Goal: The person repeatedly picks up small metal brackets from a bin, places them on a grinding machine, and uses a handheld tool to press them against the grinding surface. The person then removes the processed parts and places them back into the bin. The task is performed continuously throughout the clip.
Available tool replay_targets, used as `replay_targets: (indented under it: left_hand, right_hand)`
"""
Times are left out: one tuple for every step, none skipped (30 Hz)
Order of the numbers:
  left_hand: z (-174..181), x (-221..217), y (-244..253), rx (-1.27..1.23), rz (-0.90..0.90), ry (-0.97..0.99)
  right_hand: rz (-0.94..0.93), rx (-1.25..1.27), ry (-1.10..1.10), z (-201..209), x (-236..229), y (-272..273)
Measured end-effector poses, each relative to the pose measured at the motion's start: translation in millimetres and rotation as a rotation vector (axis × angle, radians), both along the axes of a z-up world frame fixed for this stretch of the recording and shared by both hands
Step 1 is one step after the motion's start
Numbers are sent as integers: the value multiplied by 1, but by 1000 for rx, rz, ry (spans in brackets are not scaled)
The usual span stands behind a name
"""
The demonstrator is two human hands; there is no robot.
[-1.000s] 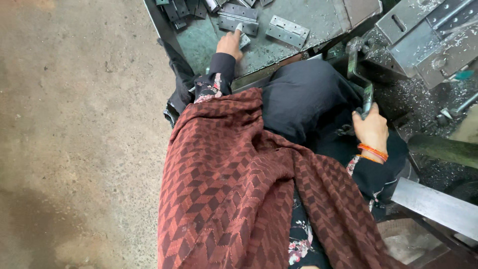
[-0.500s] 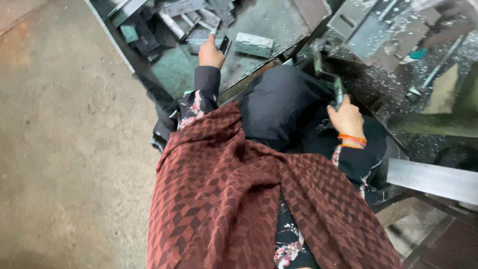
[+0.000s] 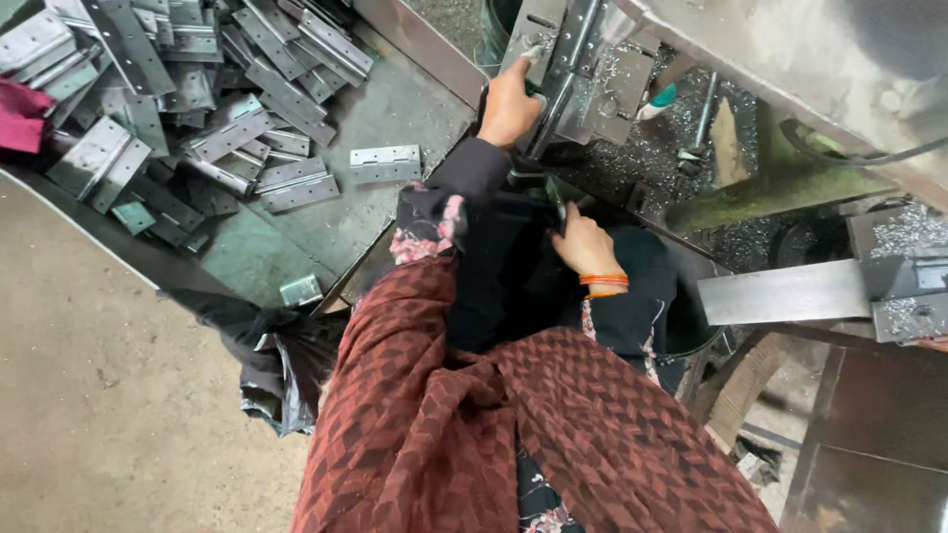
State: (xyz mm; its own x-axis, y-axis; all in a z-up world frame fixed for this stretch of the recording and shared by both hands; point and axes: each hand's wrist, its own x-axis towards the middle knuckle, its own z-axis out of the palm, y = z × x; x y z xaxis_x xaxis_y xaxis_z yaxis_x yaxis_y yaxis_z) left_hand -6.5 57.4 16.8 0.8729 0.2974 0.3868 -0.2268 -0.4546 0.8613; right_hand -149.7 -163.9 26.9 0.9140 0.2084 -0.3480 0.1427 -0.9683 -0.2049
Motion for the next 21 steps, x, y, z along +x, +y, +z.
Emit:
replay_targets:
  left_hand:
    - [-4,4,-15,91,16,23]
    - [-5,6,-26,183,31,46]
    - [-4,6,-29,287,1,38]
    - [-1,2,-32,391,-30,29]
    - [2,-6,-32,496,-60,25]
    - [7,-16,-31,560,-81,96]
    - [12,-26,-32,623,-104,168]
    - [17,-39,-33,686,-129,240]
    - [23,-47,-32,729,-149,194]
    - [28,-55,-32,773,-170,148]
    - [30,-63,-33,814,-196,104]
    - [30,-68,-34,900,-215,125]
    - [27,-73,-37,985,-233,144]
    - [24,-76,-39,1070,-252,163]
    - [22,-73,-40,1079,-230,159]
    - [19,-70,-41,1087,-208,154]
    - [14,-67,-45,1092,-189,152]
    - [11,-63,-46,1063,-150,155]
    - [8,-56,-45,1035,-107,157]
    - [7,-49,-44,1006,-63,158]
    - [5,-44,-43,1005,-69,174]
  right_hand:
    - [0,7,11,-2,0,-2]
    - [-1,15,21,-3,1,-4]
    - [0,13,11,-3,2,-4]
    - [2,11,1,-3,4,-4]
    - [6,11,-3,-3,3,-2]
    - [-1,20,15,-2,2,-2]
    - [-10,29,34,-1,0,-2]
    - [-19,38,53,2,-2,-3]
    - [-20,31,59,6,0,0]
    - [-21,24,65,10,3,3]
    - [-26,15,75,15,3,4]
    - [-18,-1,80,19,5,5]
    - [-10,-17,84,24,7,5]
    - [-2,-34,87,28,9,6]
    - [4,-37,85,34,13,8]
    - [9,-40,84,38,16,10]
    - [14,-46,85,42,17,10]
    - [15,-49,81,45,16,10]
    - [20,-52,73,48,17,12]
    - [25,-54,65,51,18,14]
    - [22,-50,65,52,16,15]
